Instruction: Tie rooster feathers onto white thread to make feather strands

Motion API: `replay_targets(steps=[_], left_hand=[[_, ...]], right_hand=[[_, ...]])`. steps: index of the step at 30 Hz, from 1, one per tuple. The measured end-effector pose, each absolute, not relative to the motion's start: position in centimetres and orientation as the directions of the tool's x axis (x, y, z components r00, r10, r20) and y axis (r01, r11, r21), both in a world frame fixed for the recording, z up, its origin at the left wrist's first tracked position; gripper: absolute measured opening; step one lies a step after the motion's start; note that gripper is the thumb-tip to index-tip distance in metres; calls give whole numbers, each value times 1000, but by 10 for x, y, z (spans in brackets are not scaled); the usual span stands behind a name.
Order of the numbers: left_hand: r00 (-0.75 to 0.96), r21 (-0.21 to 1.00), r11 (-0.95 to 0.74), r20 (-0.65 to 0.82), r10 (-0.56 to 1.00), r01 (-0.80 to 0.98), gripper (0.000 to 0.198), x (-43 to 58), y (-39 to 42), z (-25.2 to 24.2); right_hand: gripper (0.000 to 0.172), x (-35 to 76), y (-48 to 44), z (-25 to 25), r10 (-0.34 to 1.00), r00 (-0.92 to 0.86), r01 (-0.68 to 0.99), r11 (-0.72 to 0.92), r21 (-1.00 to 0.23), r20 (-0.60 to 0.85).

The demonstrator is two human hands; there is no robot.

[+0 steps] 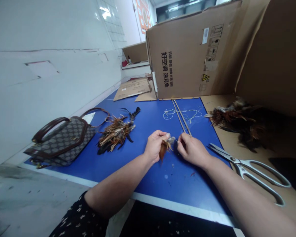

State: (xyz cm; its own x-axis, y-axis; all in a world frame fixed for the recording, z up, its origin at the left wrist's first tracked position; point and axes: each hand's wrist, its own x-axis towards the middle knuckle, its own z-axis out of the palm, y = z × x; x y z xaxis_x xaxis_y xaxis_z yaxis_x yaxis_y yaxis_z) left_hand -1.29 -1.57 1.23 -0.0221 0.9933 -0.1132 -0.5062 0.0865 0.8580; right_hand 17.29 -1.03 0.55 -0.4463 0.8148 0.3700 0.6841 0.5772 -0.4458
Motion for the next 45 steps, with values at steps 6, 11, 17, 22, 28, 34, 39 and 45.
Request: replay_targets(steps=[6,11,17,22,28,34,39,45], left_hand=[[88,841,116,-81,993,-528,39,-13,-19,13],[135,878,82,-20,991,-472,37,-13,-17,11],[129,955,101,-67,989,-280,43,-16,-14,8],[166,973,78,-42,985,-216,44,-17,-14,7],[204,982,84,-48,978,-171,42,-19,-12,2],[104,935,105,-73,992,-338,32,-15,-11,0],[212,917,123,-43,976,-379,34,-15,-14,1],[323,960,196,-125,938,-199,35,-19,-17,8]], right_hand=[[8,175,-10,3,819,-463,666,573,-477,339],[9,180,-8,5,800,-492,614,599,-514,345],[5,185,-6,13,791,-475,617,612,-494,386],[9,183,-7,14,751,-503,626,658,-420,428],[12,178,-12,16,753,-489,662,649,-376,441],[12,178,-12,16,758,-465,666,640,-384,456],[11,177,-13,16,745,-470,632,659,-409,474],[14,176,-16,17,724,-509,599,686,-413,465]])
